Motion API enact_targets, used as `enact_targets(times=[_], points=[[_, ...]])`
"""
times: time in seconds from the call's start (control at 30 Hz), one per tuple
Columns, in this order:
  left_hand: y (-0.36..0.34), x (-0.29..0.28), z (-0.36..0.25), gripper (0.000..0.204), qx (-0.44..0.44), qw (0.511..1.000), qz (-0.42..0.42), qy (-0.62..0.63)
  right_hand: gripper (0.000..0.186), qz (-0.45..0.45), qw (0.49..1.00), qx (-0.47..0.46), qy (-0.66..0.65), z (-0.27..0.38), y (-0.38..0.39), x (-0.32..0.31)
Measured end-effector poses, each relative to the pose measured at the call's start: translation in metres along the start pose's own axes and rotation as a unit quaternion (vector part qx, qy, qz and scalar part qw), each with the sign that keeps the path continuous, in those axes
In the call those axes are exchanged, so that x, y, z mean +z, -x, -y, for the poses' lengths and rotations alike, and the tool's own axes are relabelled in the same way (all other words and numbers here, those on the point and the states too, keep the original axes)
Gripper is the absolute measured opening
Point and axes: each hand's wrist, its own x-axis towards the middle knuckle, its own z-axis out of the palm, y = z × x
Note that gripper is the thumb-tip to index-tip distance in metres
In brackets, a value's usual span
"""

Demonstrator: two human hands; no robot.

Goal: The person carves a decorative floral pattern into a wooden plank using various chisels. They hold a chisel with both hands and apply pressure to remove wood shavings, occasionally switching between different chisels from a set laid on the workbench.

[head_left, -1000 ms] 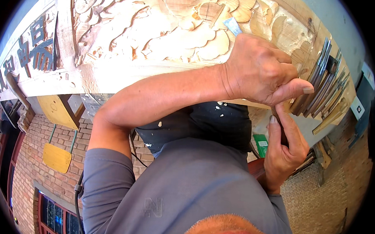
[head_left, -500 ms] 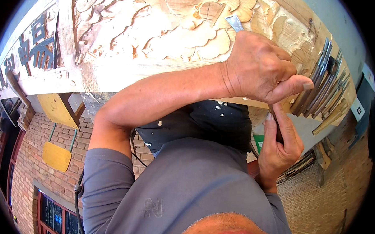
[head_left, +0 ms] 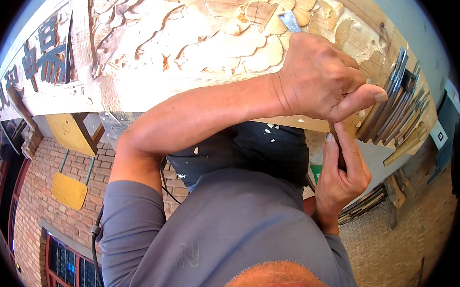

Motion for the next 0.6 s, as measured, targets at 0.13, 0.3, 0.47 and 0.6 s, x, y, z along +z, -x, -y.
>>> enact_targets(times=[0.13,0.3,0.47,0.6], points=[[0.001,-0.001,0.001,0.043,-0.004,1.0,0.001,0.018,0.035,0.0,1.0,-0.011,0.016,0.001,0.003,0.001],[-0.001,-0.004,-0.001,0.044,-0.007,1.0,0.009,0.021,0.039,-0.001,1.0,-0.017,0.011,-0.002,0.004,0.004],[-0.002,0.001,0.004,0.048,-0.017,1.0,-0.007,0.018,0.037,-0.011,0.999,-0.039,0.022,-0.006,0.003,0.011],[-0.008,0.001,0.004,0.052,0.032,0.999,-0.029,0.02,0.037,-0.02,0.999,-0.016,0.028,-0.009,0.005,0.011]])
